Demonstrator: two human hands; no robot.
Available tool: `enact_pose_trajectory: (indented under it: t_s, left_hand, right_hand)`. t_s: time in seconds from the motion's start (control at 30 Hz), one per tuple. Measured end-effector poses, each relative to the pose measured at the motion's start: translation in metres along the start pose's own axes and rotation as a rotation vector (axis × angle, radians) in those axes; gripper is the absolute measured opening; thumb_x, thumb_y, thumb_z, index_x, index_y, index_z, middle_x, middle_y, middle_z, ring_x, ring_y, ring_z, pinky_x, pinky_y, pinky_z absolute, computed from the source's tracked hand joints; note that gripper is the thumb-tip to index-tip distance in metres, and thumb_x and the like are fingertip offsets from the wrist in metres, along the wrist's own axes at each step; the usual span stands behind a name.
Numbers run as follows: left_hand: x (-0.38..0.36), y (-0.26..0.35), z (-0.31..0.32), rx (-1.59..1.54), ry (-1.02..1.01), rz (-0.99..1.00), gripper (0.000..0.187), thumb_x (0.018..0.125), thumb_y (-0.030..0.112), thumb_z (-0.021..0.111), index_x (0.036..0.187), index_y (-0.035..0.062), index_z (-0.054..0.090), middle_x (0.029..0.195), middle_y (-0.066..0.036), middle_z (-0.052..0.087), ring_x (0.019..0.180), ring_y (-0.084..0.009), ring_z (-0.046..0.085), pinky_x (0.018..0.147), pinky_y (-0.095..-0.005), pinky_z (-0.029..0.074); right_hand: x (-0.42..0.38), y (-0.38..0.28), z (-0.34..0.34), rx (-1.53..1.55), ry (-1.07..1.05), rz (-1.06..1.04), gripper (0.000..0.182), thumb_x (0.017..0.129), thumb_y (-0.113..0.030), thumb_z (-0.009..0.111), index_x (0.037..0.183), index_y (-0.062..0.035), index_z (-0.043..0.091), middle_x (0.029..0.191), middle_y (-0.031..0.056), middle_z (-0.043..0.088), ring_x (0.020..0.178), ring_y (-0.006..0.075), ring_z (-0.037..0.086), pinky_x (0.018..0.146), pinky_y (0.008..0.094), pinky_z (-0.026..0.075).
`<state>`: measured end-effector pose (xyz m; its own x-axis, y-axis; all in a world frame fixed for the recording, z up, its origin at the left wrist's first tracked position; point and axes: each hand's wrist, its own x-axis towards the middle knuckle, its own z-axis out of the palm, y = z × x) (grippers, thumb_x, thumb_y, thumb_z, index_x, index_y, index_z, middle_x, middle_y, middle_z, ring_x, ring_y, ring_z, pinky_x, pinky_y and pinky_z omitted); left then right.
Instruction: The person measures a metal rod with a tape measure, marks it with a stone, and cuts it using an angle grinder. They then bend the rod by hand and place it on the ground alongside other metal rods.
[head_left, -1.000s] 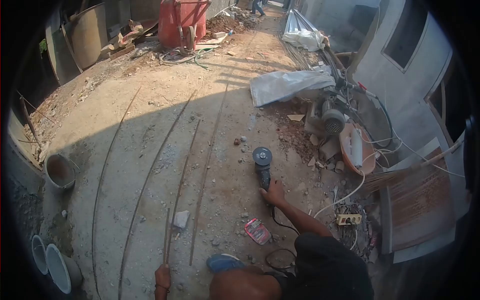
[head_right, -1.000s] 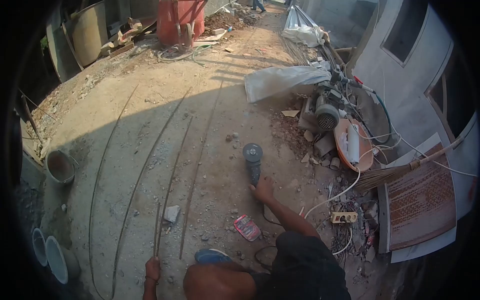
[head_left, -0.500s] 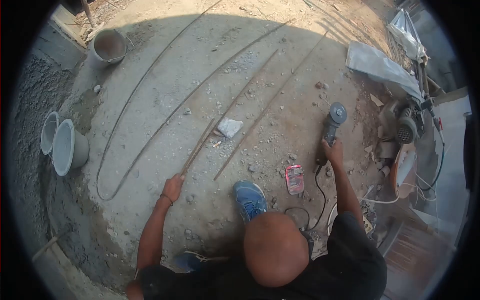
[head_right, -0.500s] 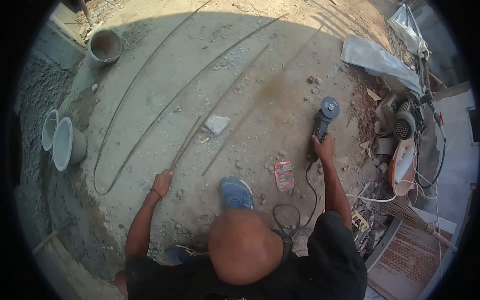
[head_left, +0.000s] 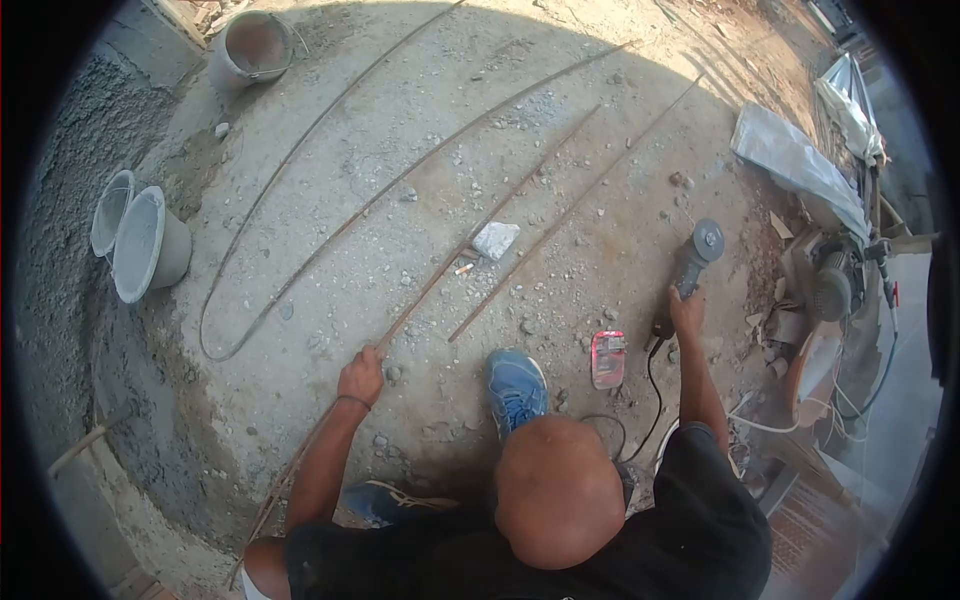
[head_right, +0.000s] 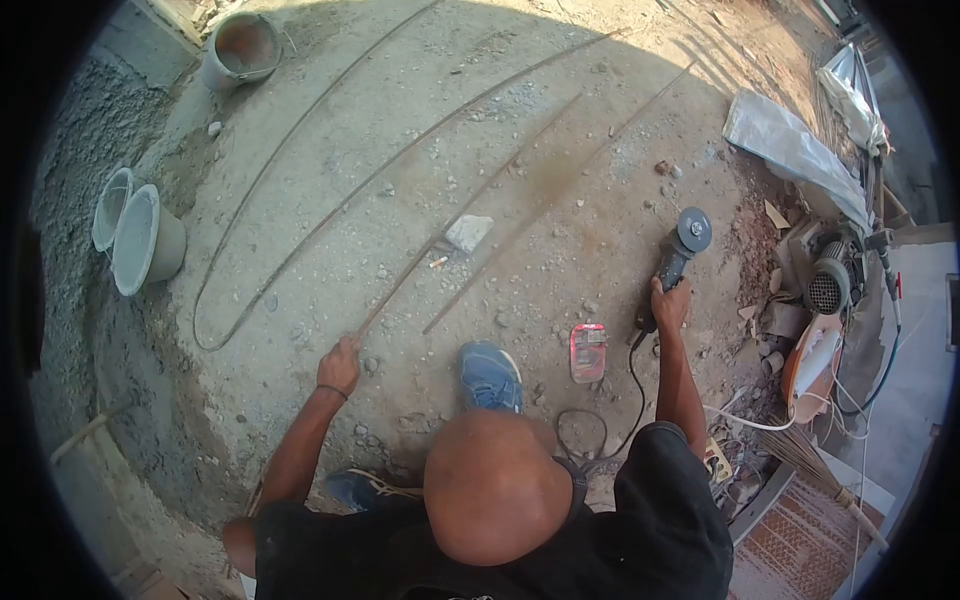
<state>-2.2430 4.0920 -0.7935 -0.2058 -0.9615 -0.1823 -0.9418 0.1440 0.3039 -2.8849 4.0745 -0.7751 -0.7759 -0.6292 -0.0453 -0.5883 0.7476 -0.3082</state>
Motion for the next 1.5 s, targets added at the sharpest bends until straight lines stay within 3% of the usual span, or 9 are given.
enact_pose_trajectory:
  t_s: [0.07,0.2,0.27,0.33,0.5,0.53,0.73,1.27,1.5]
  left_hand:
    - [-0.002,-0.001,0.003,0.029,-0.006,-0.015,0.021,0.095,0.023,0.051,0.100,0.0032,0.046,0.079,-0.023,0.060,0.066,-0.0424,0.062,0.056,-0.0501,0.051]
    - [-0.001,0.002,0.004,0.119,0.009,-0.002,0.021,0.094,0.024,0.052,0.100,0.0047,0.046,0.078,-0.019,0.058,0.064,-0.0380,0.063,0.055,-0.0467,0.052]
    - [-0.003,0.005,0.000,0.185,0.034,0.016,0.021,0.094,0.023,0.053,0.102,0.0044,0.046,0.079,-0.018,0.058,0.064,-0.0359,0.064,0.055,-0.0454,0.052]
    - [-0.002,0.004,0.005,0.166,0.008,-0.026,0.026,0.093,0.022,0.054,0.110,0.0042,0.046,0.083,-0.018,0.058,0.067,-0.0354,0.064,0.055,-0.0448,0.052]
    - [-0.001,-0.006,0.019,0.111,0.004,-0.064,0.022,0.095,0.021,0.050,0.109,0.0045,0.046,0.086,-0.021,0.058,0.069,-0.0414,0.063,0.058,-0.0503,0.051]
    - [0.001,-0.002,0.018,0.132,-0.007,-0.071,0.021,0.095,0.021,0.051,0.108,0.0046,0.046,0.086,-0.021,0.058,0.069,-0.0413,0.063,0.059,-0.0501,0.051]
    - [0.000,-0.004,0.017,0.140,0.006,-0.054,0.021,0.093,0.021,0.053,0.104,0.0049,0.046,0.086,-0.020,0.060,0.070,-0.0412,0.063,0.061,-0.0497,0.051]
    - [0.000,-0.009,0.010,-0.082,0.002,-0.035,0.029,0.091,0.029,0.055,0.104,0.0032,0.051,0.086,-0.023,0.063,0.076,-0.0439,0.062,0.066,-0.0515,0.048]
    - [0.003,-0.005,-0.011,-0.302,-0.046,-0.055,0.038,0.095,0.041,0.050,0.103,0.0049,0.059,0.076,-0.018,0.065,0.074,-0.0400,0.064,0.066,-0.0474,0.049]
  right_hand:
    - [-0.005,-0.010,-0.002,-0.035,-0.014,0.054,0.065,0.081,-0.036,0.071,0.127,0.0023,0.046,0.111,0.0282,0.059,0.102,0.0427,0.058,0.088,0.0465,0.044]
    - [-0.044,-0.080,-0.014,0.021,0.455,-0.564,0.052,0.086,-0.029,0.068,0.124,0.0008,0.051,0.102,0.0225,0.061,0.088,0.0357,0.061,0.079,0.0451,0.047]
    - [-0.081,-0.136,-0.016,0.455,-0.116,-0.398,0.041,0.087,-0.027,0.068,0.116,-0.0003,0.059,0.090,0.0166,0.067,0.079,0.0275,0.064,0.074,0.0375,0.051]
    - [-0.110,-0.164,0.015,0.585,-0.309,-0.578,0.028,0.088,-0.026,0.067,0.098,0.0001,0.067,0.083,0.0126,0.068,0.072,0.0203,0.064,0.068,0.0323,0.051]
    - [-0.195,-0.235,0.060,0.657,-0.688,-0.808,0.036,0.091,-0.036,0.061,0.101,-0.0022,0.067,0.086,0.0166,0.069,0.076,0.0272,0.069,0.070,0.0375,0.052]
    - [-0.211,-0.252,0.051,0.719,-1.046,-0.514,0.042,0.092,-0.040,0.058,0.101,-0.0002,0.067,0.081,0.0157,0.068,0.067,0.0230,0.069,0.065,0.0374,0.053]
    - [-0.262,-0.292,0.109,0.733,-1.064,-0.116,0.044,0.090,-0.043,0.061,0.097,0.0003,0.068,0.076,0.0088,0.067,0.061,0.0165,0.064,0.058,0.0327,0.051]
    - [-0.272,-0.302,0.128,0.918,-0.788,-0.083,0.029,0.087,-0.024,0.061,0.081,0.0033,0.068,0.067,0.0139,0.067,0.061,0.0214,0.068,0.062,0.0358,0.053]
    - [-0.273,-0.295,0.152,1.190,-1.065,0.218,0.019,0.093,-0.018,0.060,0.098,0.0001,0.062,0.088,0.0077,0.065,0.074,0.0175,0.064,0.069,0.0317,0.055]
